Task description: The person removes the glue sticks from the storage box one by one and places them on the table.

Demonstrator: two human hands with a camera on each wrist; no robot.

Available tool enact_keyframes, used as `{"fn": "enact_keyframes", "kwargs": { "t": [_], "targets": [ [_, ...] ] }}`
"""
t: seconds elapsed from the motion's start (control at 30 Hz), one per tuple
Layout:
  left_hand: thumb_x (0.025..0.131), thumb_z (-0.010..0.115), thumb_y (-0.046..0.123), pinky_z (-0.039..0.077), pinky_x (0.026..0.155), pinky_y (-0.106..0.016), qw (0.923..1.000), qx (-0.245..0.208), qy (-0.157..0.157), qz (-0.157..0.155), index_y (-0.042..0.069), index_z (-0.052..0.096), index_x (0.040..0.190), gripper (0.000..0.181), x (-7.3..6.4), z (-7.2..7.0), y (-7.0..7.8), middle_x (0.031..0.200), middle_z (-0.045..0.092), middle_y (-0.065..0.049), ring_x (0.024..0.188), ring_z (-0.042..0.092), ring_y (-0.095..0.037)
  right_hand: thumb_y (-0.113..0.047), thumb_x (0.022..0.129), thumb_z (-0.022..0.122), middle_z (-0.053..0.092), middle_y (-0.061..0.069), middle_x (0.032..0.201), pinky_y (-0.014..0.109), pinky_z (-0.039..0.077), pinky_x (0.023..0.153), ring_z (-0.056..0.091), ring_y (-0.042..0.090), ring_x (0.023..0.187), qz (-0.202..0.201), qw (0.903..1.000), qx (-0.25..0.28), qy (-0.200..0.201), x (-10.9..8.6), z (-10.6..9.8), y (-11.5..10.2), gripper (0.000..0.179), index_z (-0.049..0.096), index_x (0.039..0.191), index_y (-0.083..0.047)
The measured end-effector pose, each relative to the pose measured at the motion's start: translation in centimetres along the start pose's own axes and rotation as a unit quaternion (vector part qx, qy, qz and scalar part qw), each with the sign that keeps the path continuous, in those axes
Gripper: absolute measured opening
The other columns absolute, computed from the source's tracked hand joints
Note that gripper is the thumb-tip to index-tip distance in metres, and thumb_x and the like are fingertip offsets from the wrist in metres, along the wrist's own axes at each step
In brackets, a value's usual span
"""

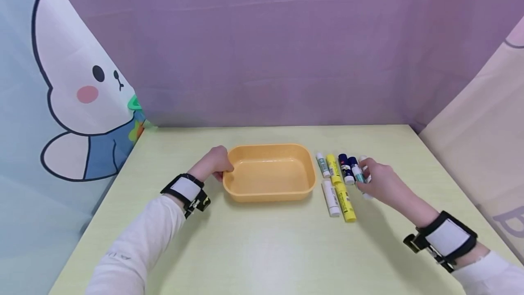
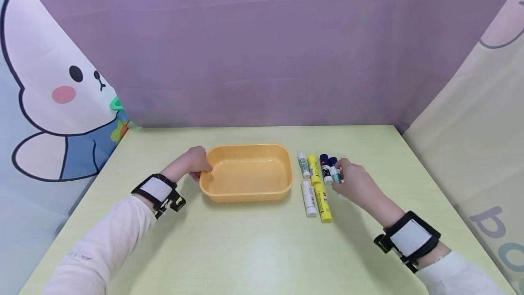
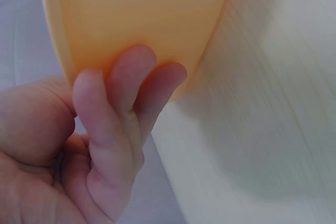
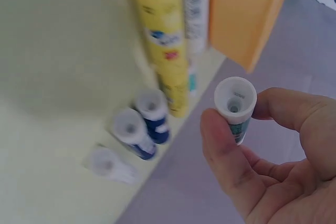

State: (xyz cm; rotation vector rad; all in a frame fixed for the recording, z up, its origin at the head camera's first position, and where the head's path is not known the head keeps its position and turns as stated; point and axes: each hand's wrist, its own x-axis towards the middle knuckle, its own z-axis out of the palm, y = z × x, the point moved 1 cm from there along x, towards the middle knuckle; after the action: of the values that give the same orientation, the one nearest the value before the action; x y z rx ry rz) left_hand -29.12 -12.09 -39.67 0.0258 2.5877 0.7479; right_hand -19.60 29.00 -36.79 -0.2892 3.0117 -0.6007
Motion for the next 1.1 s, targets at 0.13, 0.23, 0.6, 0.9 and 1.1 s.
{"fn": "enact_keyframes", "kwargs": {
  "t": [0.13,0.23,0.6,0.9,1.1],
  "targets": [
    [0.076,0.059,-0.001,0.058,0.046,-0.028,1.0,0.0,-0.002,0.001,-0.009,0.054,0.093,0.019,0.0,0.0,0.2,0.061,0.062,-0.012,0.04,0.059,-0.015,-0.013,0.08,0.069,0.062,0.014,0.084,0.024,0.045,0.047,0.052,0.014,0.059,0.011,0.9999,0.0,-0.01,-0.5,1.5,1.0,0.045,0.047,0.113,0.009],
    [0.077,0.059,0.0,0.058,0.047,-0.029,1.0,0.002,-0.003,0.001,-0.009,0.054,0.094,0.02,0.0,-0.1,0.2,0.061,0.062,-0.012,0.04,0.059,-0.015,-0.013,0.08,0.069,0.06,0.012,0.083,0.025,0.045,0.046,0.051,0.014,0.058,0.024,0.9994,0.005,-0.023,-0.7,2.3,1.5,0.044,0.048,0.113,0.007],
    [0.078,0.06,0.001,0.059,0.048,-0.03,1.0,0.002,-0.006,0.001,-0.009,0.054,0.096,0.022,0.5,0.1,-0.1,0.063,0.064,-0.014,0.041,0.061,-0.016,-0.014,0.082,0.068,0.058,0.014,0.087,0.026,0.049,0.049,0.054,0.017,0.065,0.075,0.994,0.022,-0.076,-0.9,4.5,2.2,0.047,0.046,0.119,0.007],
    [0.078,0.06,0.002,0.058,0.048,-0.03,1.0,0.002,-0.004,-0.002,-0.008,0.055,0.094,0.019,0.5,0.1,-0.1,0.062,0.063,-0.013,0.042,0.061,-0.017,-0.013,0.08,0.069,0.055,0.011,0.081,0.026,0.047,0.049,0.051,0.018,0.064,0.081,0.9944,0.013,-0.067,-0.6,5.4,2.8,0.045,0.048,0.116,0.005],
    [0.078,0.06,0.002,0.059,0.049,-0.03,1.0,0.001,-0.004,-0.005,-0.008,0.055,0.094,0.019,0.4,0.1,0.0,0.062,0.063,-0.013,0.042,0.061,-0.017,-0.013,0.079,0.07,0.055,0.01,0.081,0.026,0.047,0.049,0.051,0.018,0.064,0.082,0.9946,0.014,-0.061,-0.5,5.7,2.8,0.046,0.048,0.115,0.004]
  ]
}}
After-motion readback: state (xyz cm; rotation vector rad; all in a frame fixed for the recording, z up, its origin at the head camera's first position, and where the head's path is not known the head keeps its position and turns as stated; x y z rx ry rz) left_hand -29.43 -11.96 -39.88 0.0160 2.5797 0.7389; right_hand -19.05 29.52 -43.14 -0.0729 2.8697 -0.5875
